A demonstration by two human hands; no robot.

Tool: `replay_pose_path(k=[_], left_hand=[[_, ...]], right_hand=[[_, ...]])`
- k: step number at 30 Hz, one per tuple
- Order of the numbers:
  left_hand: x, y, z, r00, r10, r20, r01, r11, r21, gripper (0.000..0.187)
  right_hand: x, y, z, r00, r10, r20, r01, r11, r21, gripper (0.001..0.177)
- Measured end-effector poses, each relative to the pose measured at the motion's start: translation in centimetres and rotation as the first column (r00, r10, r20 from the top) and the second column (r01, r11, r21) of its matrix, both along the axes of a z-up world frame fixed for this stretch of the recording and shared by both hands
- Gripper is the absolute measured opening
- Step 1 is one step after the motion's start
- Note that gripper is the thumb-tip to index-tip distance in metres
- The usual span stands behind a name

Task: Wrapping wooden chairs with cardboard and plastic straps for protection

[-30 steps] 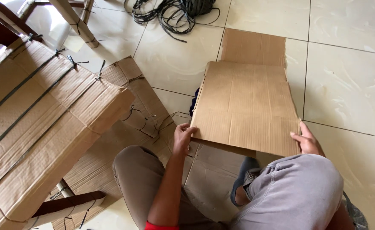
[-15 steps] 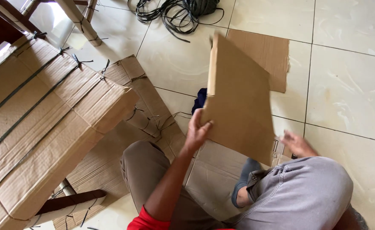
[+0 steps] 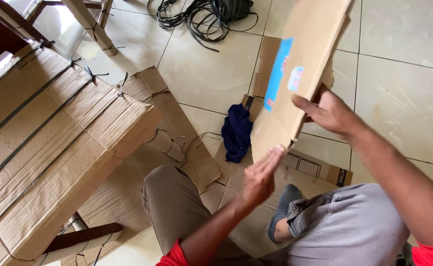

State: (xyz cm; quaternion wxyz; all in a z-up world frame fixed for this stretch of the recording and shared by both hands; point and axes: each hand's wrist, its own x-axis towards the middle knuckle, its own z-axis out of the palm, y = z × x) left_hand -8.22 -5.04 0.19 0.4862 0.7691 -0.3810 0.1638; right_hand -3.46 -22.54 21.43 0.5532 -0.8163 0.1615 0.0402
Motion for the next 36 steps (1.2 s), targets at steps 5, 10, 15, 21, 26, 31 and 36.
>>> replay_pose_path(k=[5,10,15,21,26,31,36], left_hand=[[-0.8,0.7,4.6,0.989,-0.135,-0.064,0.138,0.989,0.052,0.052],[-1.7,-0.1,3.9,0.945,-0.304,-0.118,0.304,0.952,-0.023,0.074],[-1.1,-0.4,2.7,0.863,-0.369,-0.344,0.423,0.901,0.095,0.062],[0.1,-0.7,1.2,0.849,-0.309,-0.429,0.357,0.934,0.034,0.041],[0.3,-1.5,0.5,0.708,-0.286,-0.646,0.427,0.902,0.068,0.040],[0.6,-1.8,4.3,0.555,-0.258,-0.791,0.441,0.898,0.017,0.040],[-0.8,-0.9,8.6,0.557,-0.151,-0.817,0.322,0.946,0.045,0.036]], right_hand=[[1.3,-5.7,-9.3,0.985,-0.170,0.021,0.168,0.936,-0.308,0.052],[0.8,-7.2,-10.1,0.957,-0.280,0.072,0.286,0.881,-0.377,0.034],[1.2,-5.5,-6.8,0.961,-0.256,0.104,0.276,0.909,-0.312,0.025],[2.8,-6.6,-7.1,0.966,-0.215,0.145,0.257,0.867,-0.427,0.033],[3.7,-8.1,-8.4,0.968,-0.200,0.153,0.249,0.842,-0.479,0.037],[4.8,-9.6,-11.6,0.964,-0.145,0.223,0.243,0.821,-0.517,0.034],[5.6,-6.7,-11.9,0.964,-0.142,0.225,0.248,0.791,-0.560,0.028]])
